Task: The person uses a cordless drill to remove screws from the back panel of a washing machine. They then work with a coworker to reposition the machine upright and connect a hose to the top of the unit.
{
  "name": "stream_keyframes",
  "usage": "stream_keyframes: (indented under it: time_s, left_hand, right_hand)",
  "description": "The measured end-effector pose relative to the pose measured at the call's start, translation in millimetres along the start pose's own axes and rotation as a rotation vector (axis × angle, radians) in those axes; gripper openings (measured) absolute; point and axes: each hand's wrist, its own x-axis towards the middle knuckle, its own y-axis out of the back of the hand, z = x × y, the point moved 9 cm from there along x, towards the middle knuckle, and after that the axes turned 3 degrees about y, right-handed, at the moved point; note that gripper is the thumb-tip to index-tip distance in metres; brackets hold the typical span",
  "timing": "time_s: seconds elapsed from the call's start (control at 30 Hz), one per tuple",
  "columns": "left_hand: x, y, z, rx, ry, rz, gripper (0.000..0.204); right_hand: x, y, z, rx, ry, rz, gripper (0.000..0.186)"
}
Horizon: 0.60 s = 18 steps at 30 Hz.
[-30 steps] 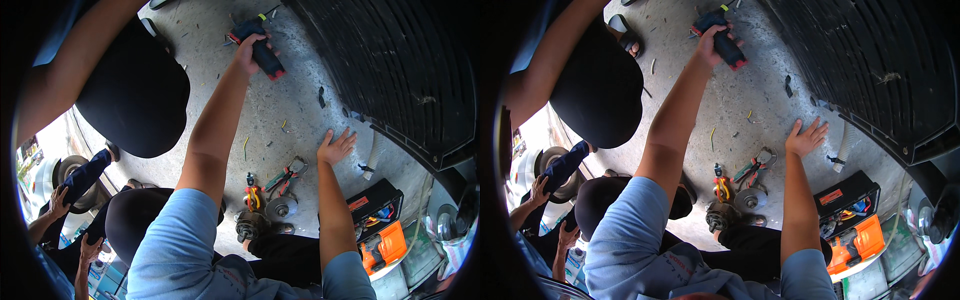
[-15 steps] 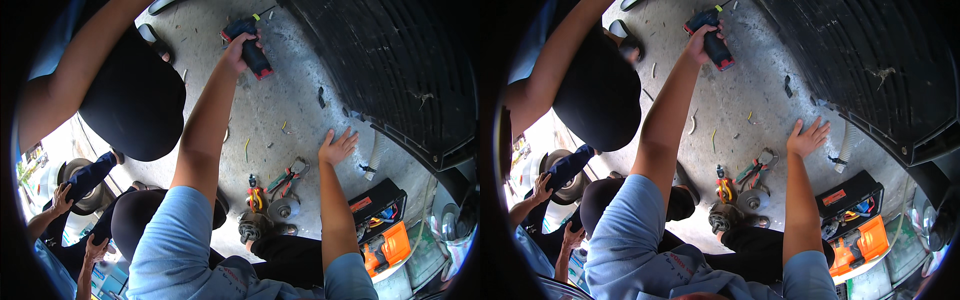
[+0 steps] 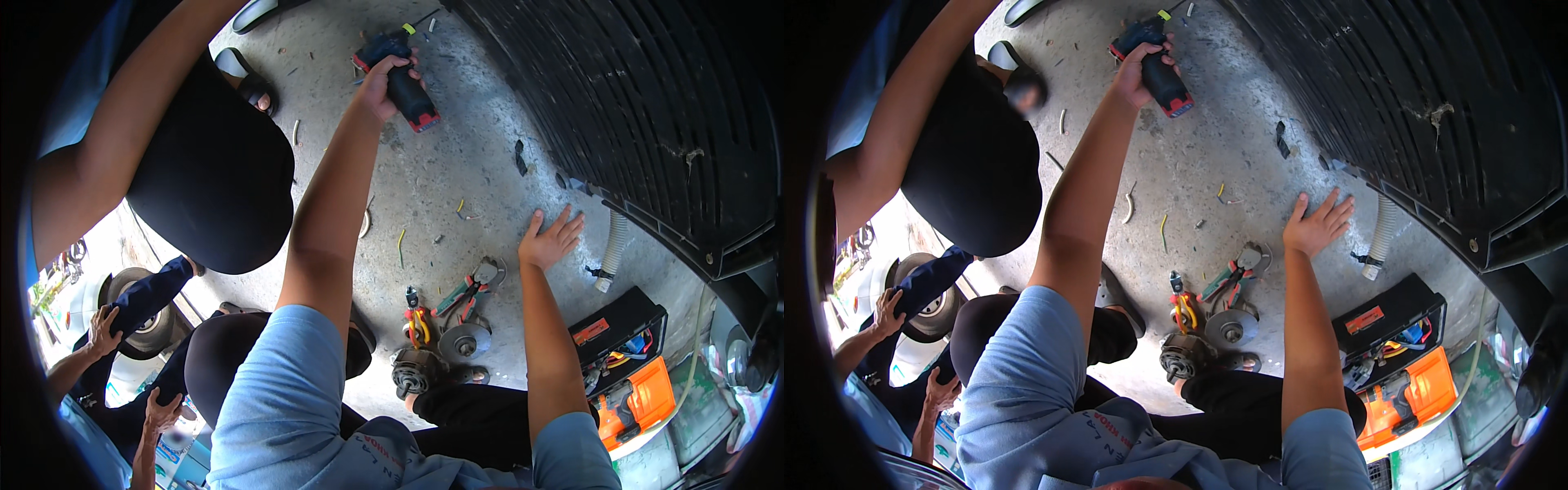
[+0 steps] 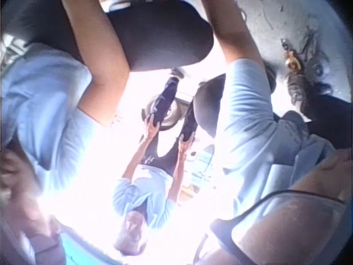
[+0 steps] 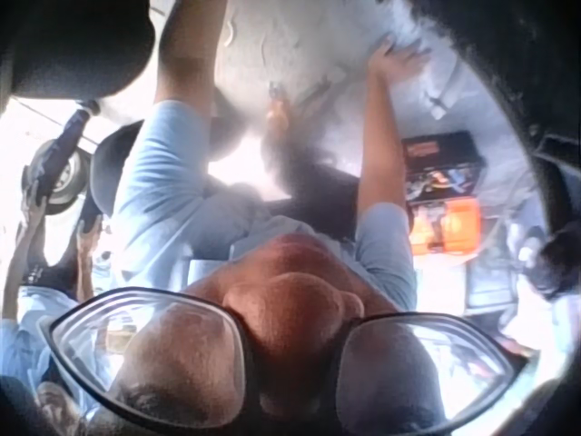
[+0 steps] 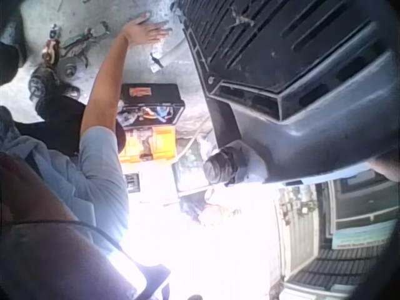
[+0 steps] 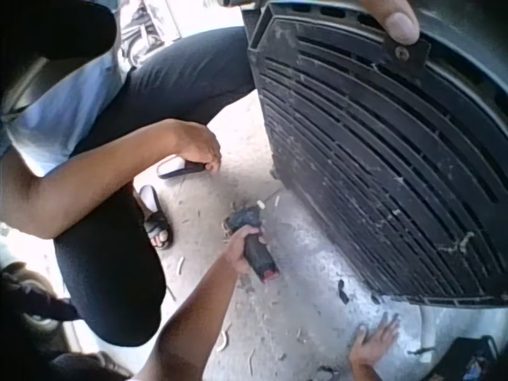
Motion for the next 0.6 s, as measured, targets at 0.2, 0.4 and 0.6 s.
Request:
stream_keyframes:
  time_s: [0.2,0.4,0.6]
  left_hand:
    - [-1.1,-4.8,1.2,0.018,-0.008,-0.001,0.034]
    - [1.4,-3.9,2.3,0.006,-0.012,0.001,0.034]
    - [-1.5,-8.0,-0.6,-0.019,0.003,-0.043,0.036]
  right_hand:
    - [0.7,0.8,-0.2,0.002,-0.003,0.002,0.074]
    - [1.2,0.1,0.5,-0.012,-0.016,-0.036,0.075]
    - [-0.1,0.9,2.6,-0.005,-0.023,-0.038,0.075]
